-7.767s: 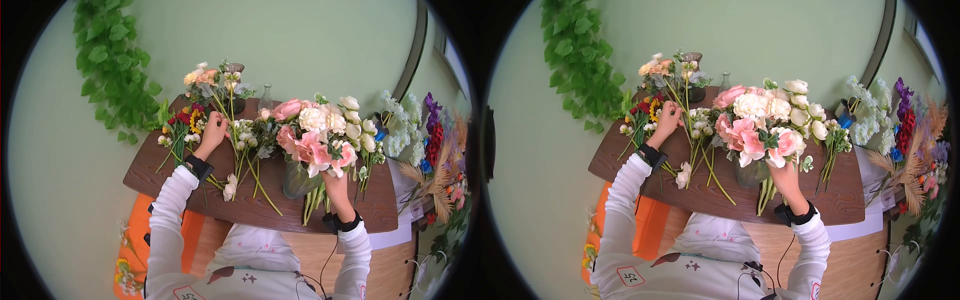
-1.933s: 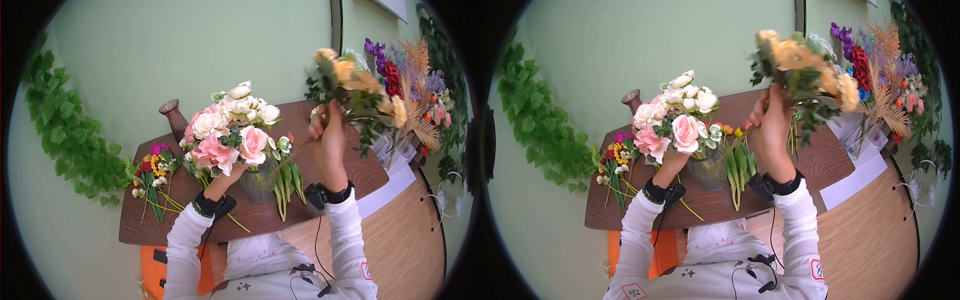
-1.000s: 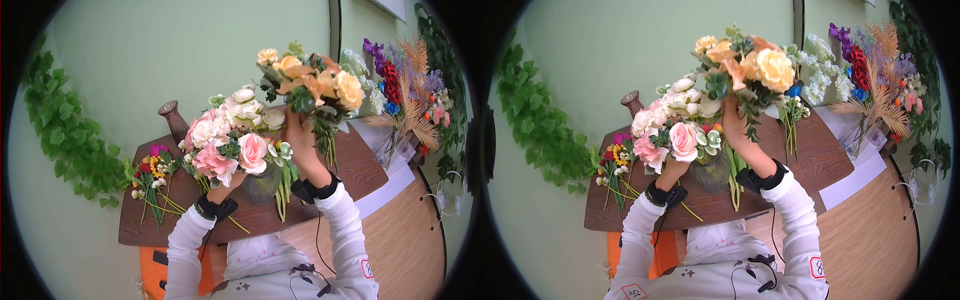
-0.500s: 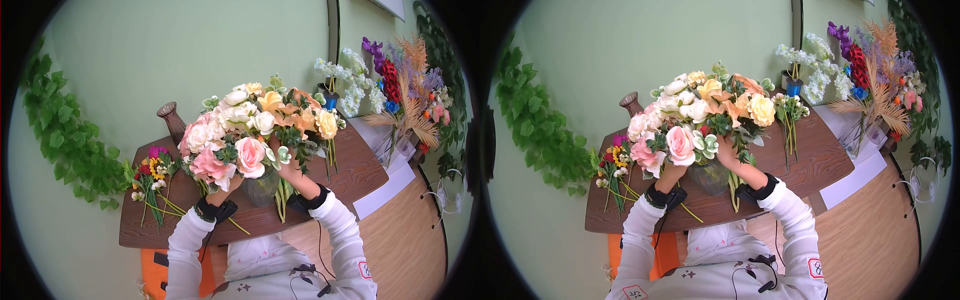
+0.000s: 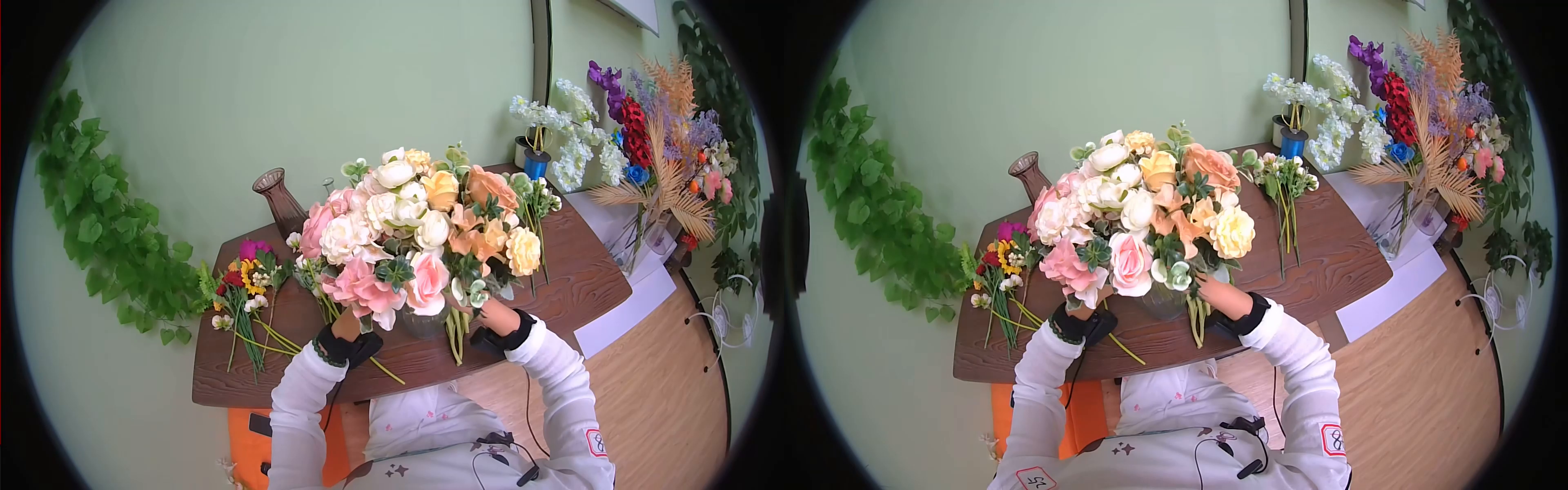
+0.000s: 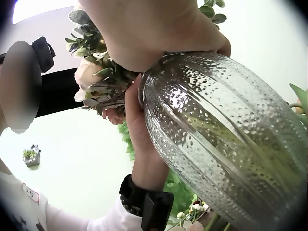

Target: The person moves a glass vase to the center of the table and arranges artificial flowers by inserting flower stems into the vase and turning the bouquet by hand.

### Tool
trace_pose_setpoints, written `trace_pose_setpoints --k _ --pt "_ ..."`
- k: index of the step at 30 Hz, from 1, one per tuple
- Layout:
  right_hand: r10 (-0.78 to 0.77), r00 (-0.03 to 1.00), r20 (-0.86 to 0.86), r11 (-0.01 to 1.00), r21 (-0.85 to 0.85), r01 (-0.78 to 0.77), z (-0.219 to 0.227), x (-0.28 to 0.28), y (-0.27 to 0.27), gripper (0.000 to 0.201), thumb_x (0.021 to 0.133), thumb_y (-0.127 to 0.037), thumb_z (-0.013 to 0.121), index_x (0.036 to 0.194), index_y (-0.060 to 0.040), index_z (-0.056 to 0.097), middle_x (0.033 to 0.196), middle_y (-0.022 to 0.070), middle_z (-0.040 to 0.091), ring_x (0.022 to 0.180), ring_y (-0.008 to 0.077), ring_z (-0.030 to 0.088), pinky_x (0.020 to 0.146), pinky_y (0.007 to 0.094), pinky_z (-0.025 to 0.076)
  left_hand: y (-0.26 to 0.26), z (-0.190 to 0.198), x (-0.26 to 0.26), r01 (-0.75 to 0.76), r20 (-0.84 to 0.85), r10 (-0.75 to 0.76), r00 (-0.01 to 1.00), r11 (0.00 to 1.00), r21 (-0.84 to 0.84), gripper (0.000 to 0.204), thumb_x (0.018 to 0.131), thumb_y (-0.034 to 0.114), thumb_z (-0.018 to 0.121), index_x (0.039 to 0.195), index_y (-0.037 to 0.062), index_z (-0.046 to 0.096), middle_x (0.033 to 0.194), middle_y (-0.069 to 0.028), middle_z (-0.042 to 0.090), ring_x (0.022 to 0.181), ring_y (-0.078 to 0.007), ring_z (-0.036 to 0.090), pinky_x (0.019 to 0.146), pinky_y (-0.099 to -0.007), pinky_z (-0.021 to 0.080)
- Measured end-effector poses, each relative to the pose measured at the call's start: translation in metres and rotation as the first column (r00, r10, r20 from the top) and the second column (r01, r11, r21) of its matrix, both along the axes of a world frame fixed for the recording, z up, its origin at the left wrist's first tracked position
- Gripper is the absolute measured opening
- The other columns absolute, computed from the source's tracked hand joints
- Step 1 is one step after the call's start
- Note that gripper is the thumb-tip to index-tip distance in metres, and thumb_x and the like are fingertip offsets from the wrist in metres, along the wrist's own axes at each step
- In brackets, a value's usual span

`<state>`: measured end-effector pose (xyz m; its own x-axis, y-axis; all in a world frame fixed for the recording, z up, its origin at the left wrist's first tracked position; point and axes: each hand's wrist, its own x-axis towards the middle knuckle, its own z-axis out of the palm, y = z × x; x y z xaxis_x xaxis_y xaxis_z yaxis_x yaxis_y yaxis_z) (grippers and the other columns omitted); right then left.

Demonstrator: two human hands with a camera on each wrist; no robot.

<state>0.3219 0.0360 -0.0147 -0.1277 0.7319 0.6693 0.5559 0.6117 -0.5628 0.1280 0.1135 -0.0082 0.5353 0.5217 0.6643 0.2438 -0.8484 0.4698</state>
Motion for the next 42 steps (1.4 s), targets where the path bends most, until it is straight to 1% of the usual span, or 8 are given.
trace_pose_setpoints --k 12,14,27,28,31,35,37,42 --pt "0.187 0.941 -0.283 0.918 -0.290 -0.270 0.020 0.021 -0.009 0.031 0.077 -0.014 0.056 0.107 -0.0041 0.053 0.104 0.0118 0.055 0.096 0.0239 0.052 0.086 0.0316 0.040 0.014 -0.012 -0.003 0.051 0.041 -0.048 0.998 0.995 -0.081 0.040 0.081 0.014 0.054 0.118 0.0061 0.041 0.115 -0.0099 0.046 0.109 -0.0211 0.043 0.093 -0.0309 0.035" --pt "0.063 0.991 0.119 0.886 -0.464 -0.001 0.048 0.019 -0.024 0.031 0.079 -0.012 0.054 0.110 -0.0060 0.052 0.110 0.0093 0.054 0.100 0.0228 0.052 0.089 0.0313 0.038 0.017 -0.016 -0.009 0.062 0.051 -0.057 0.997 0.993 -0.102 0.040 0.081 0.014 0.054 0.119 0.0062 0.040 0.115 -0.0099 0.046 0.109 -0.0209 0.043 0.094 -0.0307 0.034" --pt "0.070 0.997 -0.025 0.970 -0.230 -0.074 0.033 0.021 -0.033 0.023 0.076 -0.004 0.053 0.098 -0.0036 0.057 0.083 0.0054 0.061 0.077 0.0223 0.059 0.075 0.0329 0.046 0.036 -0.034 -0.008 0.143 0.106 -0.120 0.987 0.959 -0.244 0.042 0.082 0.014 0.053 0.121 0.0067 0.038 0.117 -0.0100 0.044 0.112 -0.0195 0.040 0.095 -0.0298 0.033" --pt "-0.200 0.855 0.478 0.980 0.091 0.178 0.031 0.019 -0.043 0.027 0.071 -0.001 0.058 0.097 -0.0023 0.056 0.088 0.0065 0.061 0.083 0.0229 0.058 0.078 0.0320 0.045 0.034 -0.036 -0.005 0.154 0.112 -0.129 0.985 0.955 -0.252 0.042 0.082 0.014 0.052 0.121 0.0067 0.038 0.117 -0.0100 0.044 0.112 -0.0194 0.040 0.096 -0.0298 0.032" --pt "0.135 0.963 -0.233 0.987 -0.053 -0.151 0.013 0.015 -0.021 0.033 0.067 -0.007 0.062 0.099 -0.0053 0.056 0.099 0.0113 0.057 0.095 0.0271 0.053 0.085 0.0358 0.041 0.029 -0.050 -0.026 0.182 0.129 -0.152 0.980 0.944 -0.275 0.042 0.083 0.014 0.052 0.122 0.0069 0.038 0.117 -0.0100 0.044 0.113 -0.0191 0.040 0.096 -0.0295 0.032" --pt "-0.303 0.896 0.325 0.946 0.217 0.241 0.030 0.012 -0.039 0.031 0.068 0.000 0.060 0.098 -0.0036 0.055 0.089 0.0087 0.059 0.083 0.0214 0.057 0.079 0.0335 0.044 0.032 -0.058 -0.027 0.203 0.151 -0.164 0.975 0.930 -0.306 0.042 0.083 0.014 0.052 0.122 0.0070 0.037 0.118 -0.0100 0.044 0.113 -0.0187 0.039 0.096 -0.0293 0.031" --pt "-0.129 0.990 -0.058 0.987 0.084 0.134 0.029 0.004 -0.035 0.024 0.069 0.000 0.060 0.092 -0.0027 0.056 0.083 0.0085 0.060 0.077 0.0215 0.058 0.072 0.0294 0.045 0.038 -0.055 -0.027 0.212 0.161 -0.167 0.973 0.923 -0.321 0.043 0.083 0.014 0.052 0.123 0.0071 0.037 0.118 -0.0100 0.043 0.114 -0.0185 0.039 0.097 -0.0291 0.031" --pt "-0.165 0.986 0.000 0.974 0.158 0.163 0.042 0.003 -0.034 0.022 0.070 -0.001 0.061 0.091 -0.0015 0.057 0.084 0.0093 0.060 0.077 0.0213 0.057 0.069 0.0293 0.045 0.050 -0.056 -0.014 0.232 0.188 -0.174 0.967 0.903 -0.361 0.043 0.084 0.014 0.051 0.123 0.0073 0.036 0.119 -0.0101 0.043 0.115 -0.0179 0.038 0.097 -0.0288 0.031"
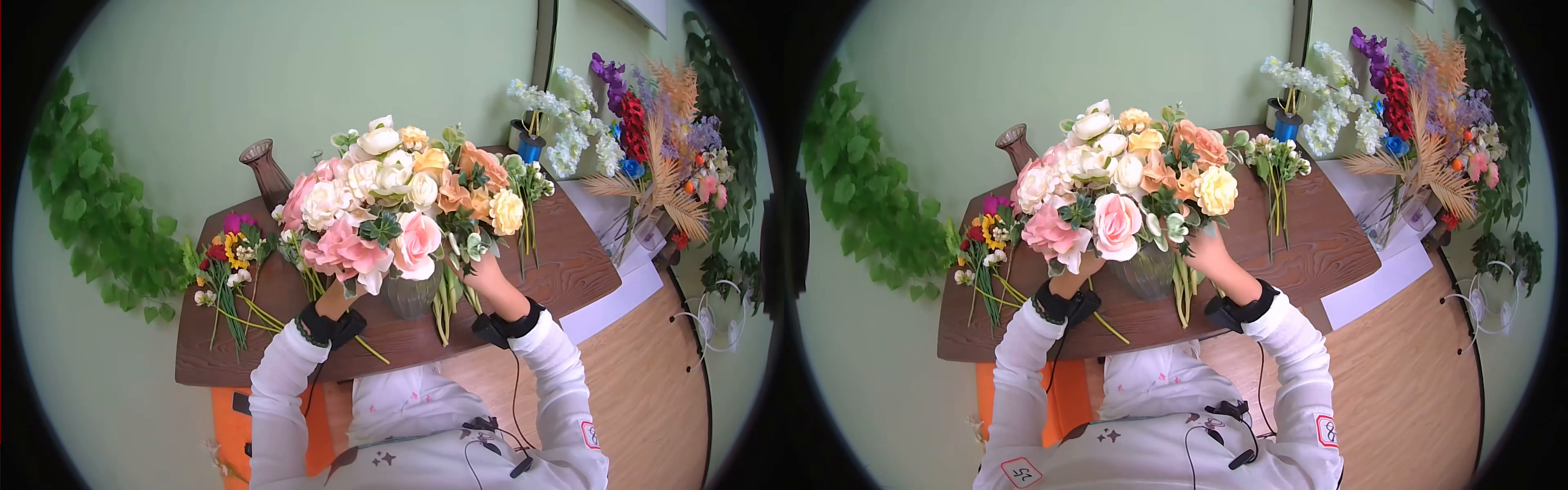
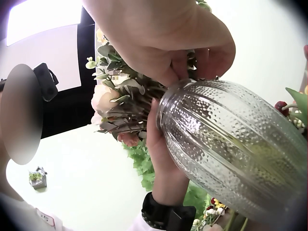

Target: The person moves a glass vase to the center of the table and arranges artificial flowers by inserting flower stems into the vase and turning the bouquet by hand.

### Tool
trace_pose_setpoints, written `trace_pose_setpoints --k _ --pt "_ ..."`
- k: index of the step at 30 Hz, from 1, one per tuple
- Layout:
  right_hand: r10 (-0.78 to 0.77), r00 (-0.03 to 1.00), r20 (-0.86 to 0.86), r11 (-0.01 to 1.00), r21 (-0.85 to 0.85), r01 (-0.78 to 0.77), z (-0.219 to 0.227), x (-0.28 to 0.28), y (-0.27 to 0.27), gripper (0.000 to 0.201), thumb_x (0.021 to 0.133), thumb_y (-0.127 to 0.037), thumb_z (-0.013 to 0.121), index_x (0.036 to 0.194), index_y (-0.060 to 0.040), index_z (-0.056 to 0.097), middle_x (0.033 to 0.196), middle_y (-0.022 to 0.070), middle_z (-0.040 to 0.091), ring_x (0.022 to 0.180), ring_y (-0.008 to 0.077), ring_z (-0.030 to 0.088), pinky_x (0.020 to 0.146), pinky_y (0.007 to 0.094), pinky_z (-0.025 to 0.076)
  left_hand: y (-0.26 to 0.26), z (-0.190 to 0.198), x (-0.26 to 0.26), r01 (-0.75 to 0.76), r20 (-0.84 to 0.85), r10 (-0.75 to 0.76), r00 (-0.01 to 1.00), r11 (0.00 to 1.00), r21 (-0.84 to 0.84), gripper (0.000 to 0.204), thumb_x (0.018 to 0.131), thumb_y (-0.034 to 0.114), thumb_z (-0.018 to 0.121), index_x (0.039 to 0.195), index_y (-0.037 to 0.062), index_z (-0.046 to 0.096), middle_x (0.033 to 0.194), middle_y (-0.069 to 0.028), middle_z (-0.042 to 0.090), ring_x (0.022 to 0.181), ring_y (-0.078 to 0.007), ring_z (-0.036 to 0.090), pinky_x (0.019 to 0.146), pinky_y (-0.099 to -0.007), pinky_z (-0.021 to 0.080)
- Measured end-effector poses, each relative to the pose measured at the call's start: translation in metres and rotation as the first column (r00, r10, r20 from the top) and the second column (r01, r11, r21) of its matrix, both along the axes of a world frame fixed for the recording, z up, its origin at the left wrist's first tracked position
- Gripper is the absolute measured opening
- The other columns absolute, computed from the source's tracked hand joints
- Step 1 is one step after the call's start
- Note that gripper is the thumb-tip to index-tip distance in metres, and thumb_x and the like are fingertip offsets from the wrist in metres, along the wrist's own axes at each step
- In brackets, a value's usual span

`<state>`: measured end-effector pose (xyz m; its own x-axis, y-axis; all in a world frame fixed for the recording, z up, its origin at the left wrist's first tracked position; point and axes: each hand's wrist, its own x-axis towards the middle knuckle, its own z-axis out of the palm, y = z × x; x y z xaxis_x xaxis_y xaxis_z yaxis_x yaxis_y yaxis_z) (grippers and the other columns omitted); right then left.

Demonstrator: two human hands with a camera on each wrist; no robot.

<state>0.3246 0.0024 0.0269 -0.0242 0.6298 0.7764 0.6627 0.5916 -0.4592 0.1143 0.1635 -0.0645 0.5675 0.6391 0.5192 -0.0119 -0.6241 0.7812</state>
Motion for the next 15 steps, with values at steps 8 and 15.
trace_pose_setpoints --k 8,15 --pt "0.137 0.969 -0.204 0.865 -0.452 -0.218 -0.019 0.017 0.004 0.037 0.069 -0.006 0.064 0.104 -0.0030 0.054 0.100 0.0116 0.056 0.095 0.0264 0.053 0.086 0.0342 0.041 0.001 -0.020 -0.022 0.045 0.028 -0.044 0.999 0.997 -0.070 0.044 0.084 0.014 0.050 0.125 0.0076 0.035 0.120 -0.0101 0.042 0.116 -0.0171 0.037 0.099 -0.0282 0.030" --pt "0.242 0.936 -0.255 0.871 -0.367 -0.326 0.029 0.033 -0.027 0.033 0.078 -0.009 0.060 0.108 0.0005 0.052 0.106 0.0074 0.057 0.095 0.0140 0.052 0.082 0.0286 0.041 0.002 -0.031 -0.024 -0.076 -0.094 0.080 0.992 0.996 0.053 0.043 0.083 0.014 0.052 0.123 0.0076 0.037 0.118 -0.0102 0.043 0.115 -0.0171 0.038 0.098 -0.0284 0.030"
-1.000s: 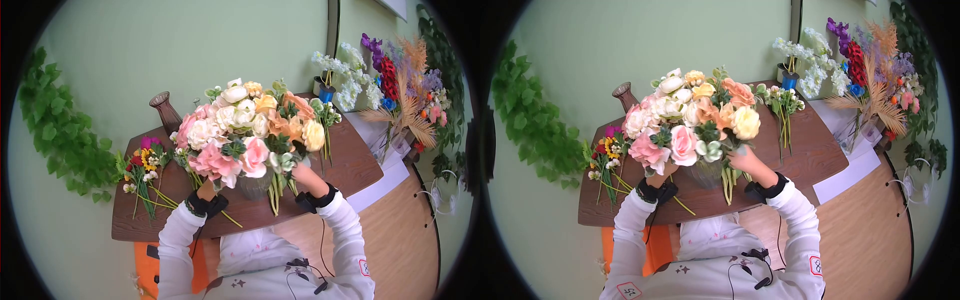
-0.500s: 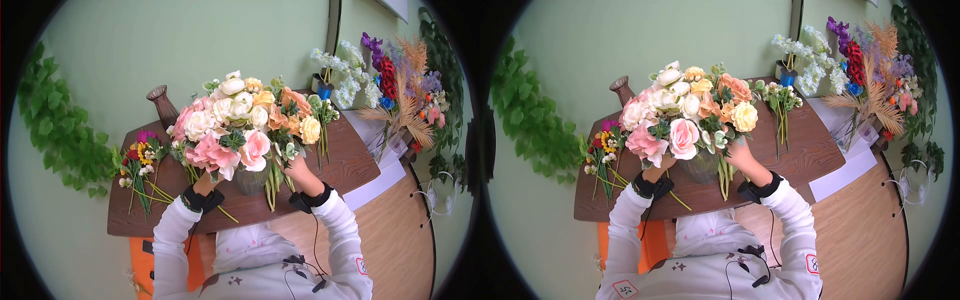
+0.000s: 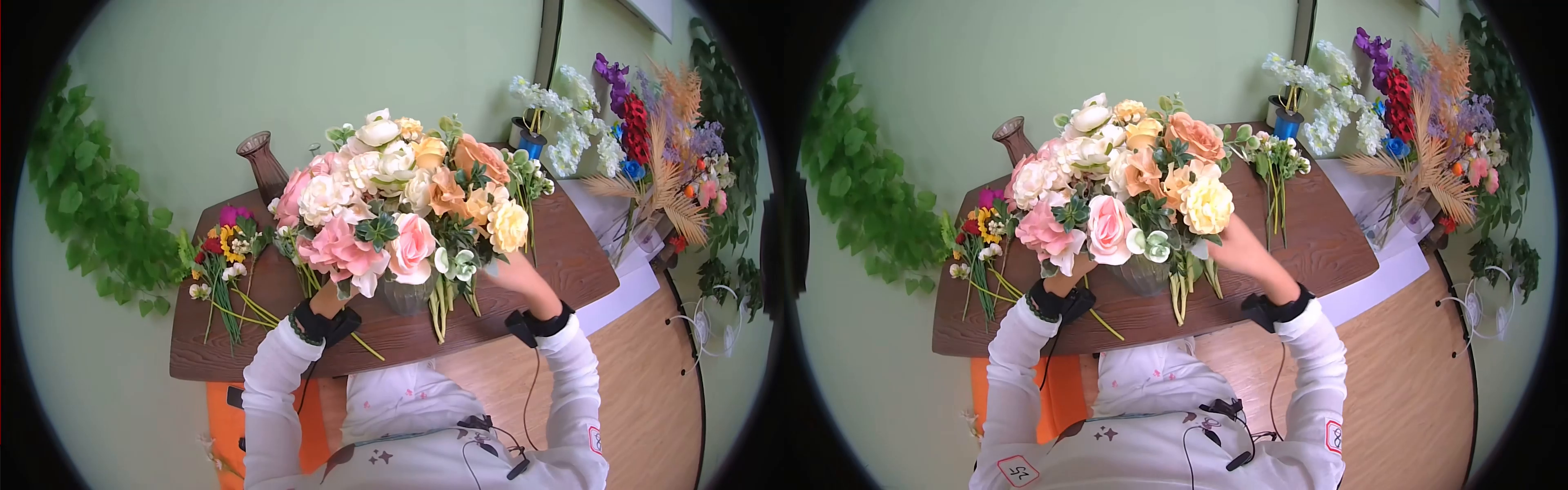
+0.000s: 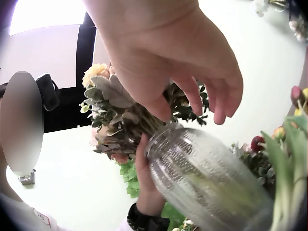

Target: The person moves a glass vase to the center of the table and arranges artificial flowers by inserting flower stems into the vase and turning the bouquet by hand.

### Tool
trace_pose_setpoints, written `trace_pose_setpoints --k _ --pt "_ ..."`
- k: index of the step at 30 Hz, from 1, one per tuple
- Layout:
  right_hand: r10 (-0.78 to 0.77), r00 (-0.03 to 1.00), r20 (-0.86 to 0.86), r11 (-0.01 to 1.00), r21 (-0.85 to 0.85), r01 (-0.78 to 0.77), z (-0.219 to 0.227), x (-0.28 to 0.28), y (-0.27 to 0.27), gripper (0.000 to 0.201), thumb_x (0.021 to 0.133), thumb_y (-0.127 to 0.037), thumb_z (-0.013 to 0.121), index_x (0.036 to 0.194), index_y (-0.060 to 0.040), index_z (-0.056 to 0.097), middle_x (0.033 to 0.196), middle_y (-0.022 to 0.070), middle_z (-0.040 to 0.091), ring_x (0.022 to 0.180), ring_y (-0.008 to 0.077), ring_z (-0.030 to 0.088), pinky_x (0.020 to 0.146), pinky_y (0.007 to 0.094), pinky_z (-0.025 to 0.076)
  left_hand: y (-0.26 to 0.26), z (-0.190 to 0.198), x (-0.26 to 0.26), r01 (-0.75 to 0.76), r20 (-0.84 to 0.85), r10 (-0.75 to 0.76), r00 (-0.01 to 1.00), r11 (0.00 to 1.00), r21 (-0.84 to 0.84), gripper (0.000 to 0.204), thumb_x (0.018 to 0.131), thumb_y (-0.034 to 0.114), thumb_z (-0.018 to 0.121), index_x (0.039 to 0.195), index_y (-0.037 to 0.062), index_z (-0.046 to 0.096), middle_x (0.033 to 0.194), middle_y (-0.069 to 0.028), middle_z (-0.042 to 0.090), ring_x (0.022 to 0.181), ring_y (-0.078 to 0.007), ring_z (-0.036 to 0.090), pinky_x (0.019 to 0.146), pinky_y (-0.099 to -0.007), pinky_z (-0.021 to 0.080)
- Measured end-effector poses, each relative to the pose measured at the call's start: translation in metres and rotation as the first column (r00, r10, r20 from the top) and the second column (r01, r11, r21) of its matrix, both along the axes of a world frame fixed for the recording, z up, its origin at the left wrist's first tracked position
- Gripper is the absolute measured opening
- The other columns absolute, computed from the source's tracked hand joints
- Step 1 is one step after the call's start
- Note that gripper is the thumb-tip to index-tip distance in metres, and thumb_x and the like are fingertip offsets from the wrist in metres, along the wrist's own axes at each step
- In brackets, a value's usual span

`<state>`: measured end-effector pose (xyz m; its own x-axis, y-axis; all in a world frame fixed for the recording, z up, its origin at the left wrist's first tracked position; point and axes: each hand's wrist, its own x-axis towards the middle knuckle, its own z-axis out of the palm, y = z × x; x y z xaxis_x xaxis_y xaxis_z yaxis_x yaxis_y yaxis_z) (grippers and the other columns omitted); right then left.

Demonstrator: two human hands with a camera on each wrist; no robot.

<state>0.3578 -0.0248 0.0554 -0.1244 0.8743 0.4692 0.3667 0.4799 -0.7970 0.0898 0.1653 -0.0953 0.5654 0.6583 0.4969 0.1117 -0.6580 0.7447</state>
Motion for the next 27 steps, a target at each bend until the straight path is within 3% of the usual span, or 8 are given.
trace_pose_setpoints --k 4,8,9,11,12,14,21,27 --pt "-0.191 0.970 0.149 0.963 -0.165 0.215 -0.036 0.076 0.035 0.027 0.085 -0.017 0.051 0.103 0.0029 0.056 0.088 0.0094 0.061 0.081 0.0123 0.056 0.072 0.0258 0.045 0.000 -0.003 -0.001 -0.096 -0.101 0.108 0.989 0.988 0.118 0.042 0.082 0.015 0.053 0.121 0.0076 0.039 0.117 -0.0102 0.044 0.114 -0.0173 0.039 0.097 -0.0286 0.031" --pt "-0.480 0.853 0.207 0.770 -0.366 0.522 -0.075 0.161 0.070 0.032 0.077 -0.016 0.049 0.099 0.0054 0.056 0.078 0.0106 0.060 0.065 0.0154 0.058 0.060 0.0280 0.046 -0.001 -0.005 -0.002 -0.177 -0.190 0.227 0.955 0.953 0.246 0.042 0.081 0.016 0.054 0.119 0.0076 0.041 0.116 -0.0103 0.046 0.114 -0.0174 0.040 0.096 -0.0288 0.032" --pt "-0.545 0.796 0.263 0.764 -0.236 0.601 -0.107 0.195 0.087 0.027 0.078 -0.016 0.052 0.095 0.0047 0.057 0.073 0.0082 0.059 0.059 0.0132 0.056 0.052 0.0254 0.045 -0.001 -0.005 -0.002 -0.195 -0.208 0.257 0.944 0.940 0.280 0.041 0.081 0.016 0.054 0.119 0.0076 0.041 0.116 -0.0103 0.046 0.113 -0.0174 0.041 0.096 -0.0289 0.032" --pt "-0.622 0.701 0.349 0.670 -0.225 0.707 -0.118 0.217 0.094 0.024 0.076 -0.016 0.052 0.089 0.0030 0.057 0.069 0.0083 0.058 0.054 0.0137 0.055 0.046 0.0268 0.043 -0.001 -0.006 -0.002 -0.222 -0.240 0.315 0.918 0.912 0.346 0.041 0.080 0.016 0.055 0.118 0.0076 0.042 0.115 -0.0103 0.046 0.113 -0.0175 0.041 0.096 -0.0290 0.032" --pt "-0.624 0.699 0.349 0.669 -0.222 0.709 -0.114 0.217 0.093 0.024 0.076 -0.016 0.052 0.089 0.0030 0.057 0.069 0.0083 0.058 0.054 0.0137 0.055 0.046 0.0268 0.043 -0.001 -0.006 -0.002 -0.233 -0.255 0.342 0.905 0.897 0.377 0.041 0.080 0.016 0.055 0.118 0.0076 0.042 0.115 -0.0104 0.047 0.113 -0.0175 0.041 0.096 -0.0290 0.033" --pt "-0.634 0.683 0.362 0.508 -0.471 0.721 -0.105 0.218 0.088 0.024 0.074 -0.019 0.055 0.086 0.0015 0.057 0.064 0.0075 0.057 0.047 0.0143 0.053 0.038 0.0283 0.040 0.000 -0.007 -0.002 -0.244 -0.282 0.388 0.878 0.867 0.434 0.041 0.079 0.017 0.056 0.117 0.0076 0.043 0.114 -0.0104 0.047 0.112 -0.0176 0.042 0.095 -0.0291 0.033" --pt "-0.646 0.697 0.312 0.501 -0.516 0.695 -0.107 0.222 0.100 0.022 0.071 -0.022 0.060 0.077 -0.0007 0.058 0.059 0.0066 0.055 0.043 0.0144 0.051 0.034 0.0276 0.036 -0.006 0.002 0.000 -0.270 -0.349 0.550 0.759 0.753 0.600 0.040 0.078 0.018 0.058 0.114 0.0076 0.046 0.113 -0.0105 0.049 0.111 -0.0177 0.044 0.094 -0.0294 0.034" --pt "-0.651 0.711 0.264 0.547 -0.486 0.681 -0.112 0.220 0.108 0.018 0.070 -0.018 0.061 0.071 0.0005 0.060 0.055 0.0065 0.054 0.043 0.0157 0.052 0.037 0.0285 0.038 -0.093 0.110 0.026 -0.164 -0.082 0.186 0.979 0.962 0.220 0.031 0.081 0.013 0.057 0.112 0.0066 0.051 0.107 -0.0087 0.055 0.098 -0.0198 0.052 0.083 -0.0318 0.042"
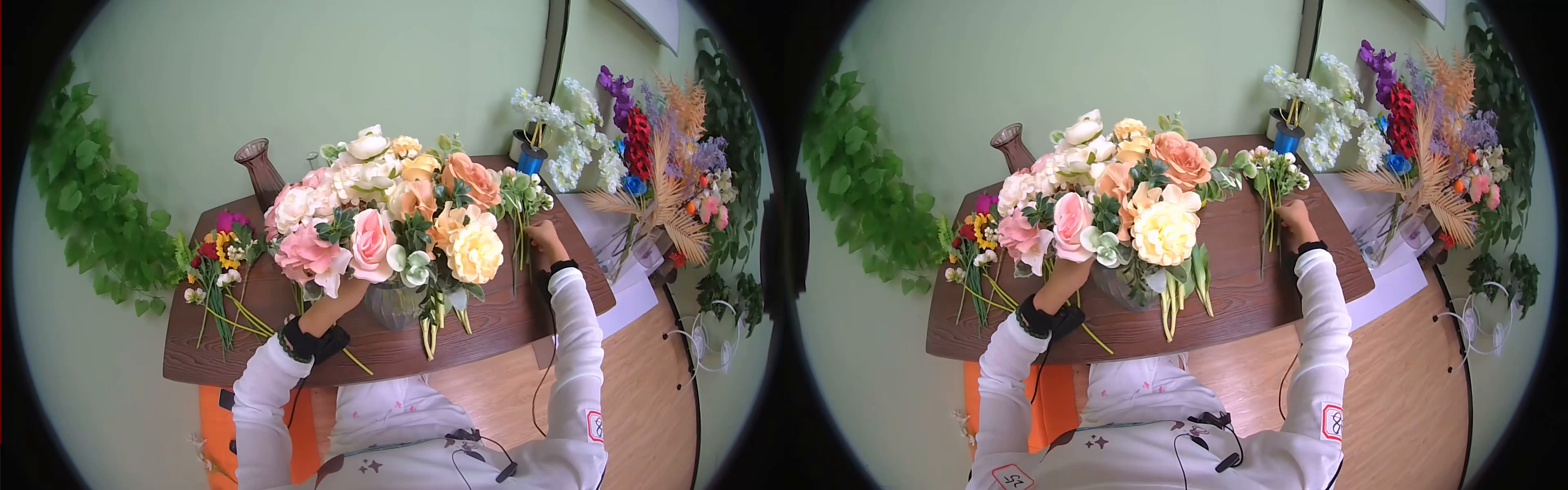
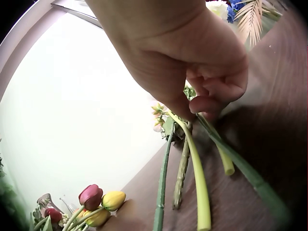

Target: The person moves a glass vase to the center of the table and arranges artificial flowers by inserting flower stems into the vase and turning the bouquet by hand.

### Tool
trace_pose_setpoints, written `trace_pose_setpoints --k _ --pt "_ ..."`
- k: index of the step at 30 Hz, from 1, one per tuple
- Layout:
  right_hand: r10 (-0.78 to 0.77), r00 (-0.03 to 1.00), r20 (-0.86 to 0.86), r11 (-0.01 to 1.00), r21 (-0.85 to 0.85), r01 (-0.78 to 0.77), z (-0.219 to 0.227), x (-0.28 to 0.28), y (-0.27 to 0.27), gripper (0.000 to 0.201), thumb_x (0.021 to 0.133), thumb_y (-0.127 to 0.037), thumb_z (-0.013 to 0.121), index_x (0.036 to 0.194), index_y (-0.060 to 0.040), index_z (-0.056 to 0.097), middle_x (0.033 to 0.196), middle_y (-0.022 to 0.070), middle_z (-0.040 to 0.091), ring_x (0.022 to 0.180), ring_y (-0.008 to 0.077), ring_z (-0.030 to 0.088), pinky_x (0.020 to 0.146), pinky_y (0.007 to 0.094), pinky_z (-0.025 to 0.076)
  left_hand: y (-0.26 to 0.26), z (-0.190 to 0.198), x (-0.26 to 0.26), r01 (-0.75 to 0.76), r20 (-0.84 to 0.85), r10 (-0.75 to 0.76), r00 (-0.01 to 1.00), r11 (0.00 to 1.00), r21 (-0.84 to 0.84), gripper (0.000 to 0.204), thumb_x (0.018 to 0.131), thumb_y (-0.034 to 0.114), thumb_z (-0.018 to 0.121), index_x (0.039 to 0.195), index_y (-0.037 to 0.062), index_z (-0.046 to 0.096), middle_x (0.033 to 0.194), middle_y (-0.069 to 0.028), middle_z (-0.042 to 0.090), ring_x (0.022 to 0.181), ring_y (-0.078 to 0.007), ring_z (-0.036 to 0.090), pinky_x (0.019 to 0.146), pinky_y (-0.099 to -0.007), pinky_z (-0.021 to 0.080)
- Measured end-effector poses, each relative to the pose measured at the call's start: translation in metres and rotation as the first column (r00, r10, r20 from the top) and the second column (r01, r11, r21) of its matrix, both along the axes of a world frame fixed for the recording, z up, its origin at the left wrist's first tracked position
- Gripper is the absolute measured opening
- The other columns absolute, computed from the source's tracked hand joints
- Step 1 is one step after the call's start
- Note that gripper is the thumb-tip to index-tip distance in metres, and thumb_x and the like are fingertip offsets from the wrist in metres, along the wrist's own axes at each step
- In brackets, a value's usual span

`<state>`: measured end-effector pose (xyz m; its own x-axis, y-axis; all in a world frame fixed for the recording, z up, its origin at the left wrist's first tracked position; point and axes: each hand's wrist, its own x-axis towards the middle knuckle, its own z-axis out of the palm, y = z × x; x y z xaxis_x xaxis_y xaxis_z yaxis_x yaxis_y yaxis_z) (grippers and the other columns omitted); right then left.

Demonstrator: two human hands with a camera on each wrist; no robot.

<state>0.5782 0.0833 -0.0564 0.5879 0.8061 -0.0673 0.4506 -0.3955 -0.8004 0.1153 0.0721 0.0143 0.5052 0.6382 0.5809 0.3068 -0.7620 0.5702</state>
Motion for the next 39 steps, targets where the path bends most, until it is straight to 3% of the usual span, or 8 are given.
trace_pose_setpoints --k 3,5,14,15,17,21,27,39 --pt "0.023 0.998 -0.053 0.999 0.023 -0.022 -0.016 0.014 0.007 0.016 0.069 -0.015 0.062 0.068 -0.0002 0.058 0.054 0.0052 0.053 0.042 0.0144 0.050 0.036 0.0281 0.037 -0.004 0.006 0.001 -0.017 0.001 0.017 1.000 0.987 -0.161 0.027 0.079 0.014 0.055 0.105 0.0060 0.052 0.107 -0.0116 0.053 0.104 -0.0270 0.049 0.088 -0.0351 0.038" --pt "-0.035 0.996 0.088 0.950 0.311 0.006 -0.028 0.016 0.011 0.013 0.069 -0.013 0.062 0.063 -0.0020 0.058 0.048 0.0038 0.049 0.035 0.0121 0.042 0.032 0.0251 0.030 -0.003 0.003 0.002 -0.016 -0.004 0.015 1.000 0.989 -0.147 0.028 0.078 0.014 0.056 0.105 0.0062 0.052 0.106 -0.0113 0.053 0.102 -0.0265 0.049 0.087 -0.0349 0.038" --pt "0.104 0.994 0.036 0.982 -0.165 -0.097 0.008 0.011 -0.011 0.025 0.067 -0.024 0.066 0.063 -0.0023 0.055 0.053 0.0073 0.053 0.041 0.0158 0.048 0.039 0.0272 0.038 0.001 -0.008 0.000 -0.019 -0.014 0.018 1.000 0.997 -0.074 0.031 0.076 0.014 0.060 0.105 0.0067 0.052 0.102 -0.0100 0.054 0.096 -0.0243 0.051 0.082 -0.0340 0.040" --pt "0.103 0.994 0.036 0.982 -0.164 -0.095 0.004 0.010 -0.009 0.025 0.067 -0.024 0.066 0.063 -0.0023 0.055 0.053 0.0073 0.053 0.041 0.0158 0.048 0.039 0.0272 0.038 0.003 -0.008 -0.001 -0.020 -0.014 0.019 1.000 0.998 -0.064 0.031 0.076 0.014 0.061 0.105 0.0068 0.052 0.101 -0.0098 0.054 0.096 -0.0241 0.051 0.081 -0.0339 0.040" --pt "-0.140 0.898 0.418 0.972 0.230 0.045 -0.006 0.000 -0.002 0.037 0.067 -0.033 0.067 0.076 0.0000 0.054 0.067 0.0128 0.058 0.056 0.0219 0.055 0.053 0.0325 0.045 0.005 -0.009 -0.001 -0.024 -0.015 0.023 1.000 0.999 -0.044 0.032 0.076 0.014 0.062 0.105 0.0069 0.052 0.100 -0.0095 0.054 0.094 -0.0236 0.051 0.080 -0.0337 0.041" --pt "-0.071 0.919 0.387 0.997 0.008 0.073 -0.003 -0.016 0.008 0.053 0.064 -0.034 0.068 0.097 0.0033 0.051 0.086 0.0187 0.061 0.080 0.0292 0.060 0.070 0.0358 0.047 0.006 -0.011 0.001 -0.036 -0.018 0.036 0.999 0.999 -0.003 0.033 0.075 0.015 0.063 0.105 0.0071 0.052 0.098 -0.0089 0.054 0.091 -0.0227 0.052 0.078 -0.0333 0.041" --pt "0.023 0.934 0.357 0.986 -0.164 0.039 0.010 -0.025 0.012 0.048 0.064 -0.028 0.065 0.098 0.0039 0.055 0.100 0.0225 0.058 0.096 0.0352 0.055 0.082 0.0381 0.044 0.003 -0.017 -0.002 -0.069 -0.011 0.070 0.998 0.996 0.065 0.035 0.073 0.015 0.066 0.105 0.0075 0.052 0.095 -0.0080 0.055 0.087 -0.0213 0.053 0.074 -0.0327 0.042" --pt "-0.043 0.968 0.247 0.999 0.042 0.034 -0.004 -0.009 0.023 0.032 0.082 -0.018 0.043 0.104 0.0061 0.044 0.094 0.0314 0.055 0.089 0.0421 0.055 0.078 0.0419 0.044 0.007 -0.017 0.002 -0.062 -0.019 0.064 0.998 0.995 0.083 0.035 0.075 0.017 0.064 0.106 0.0081 0.051 0.098 -0.0084 0.054 0.089 -0.0218 0.054 0.075 -0.0322 0.044"
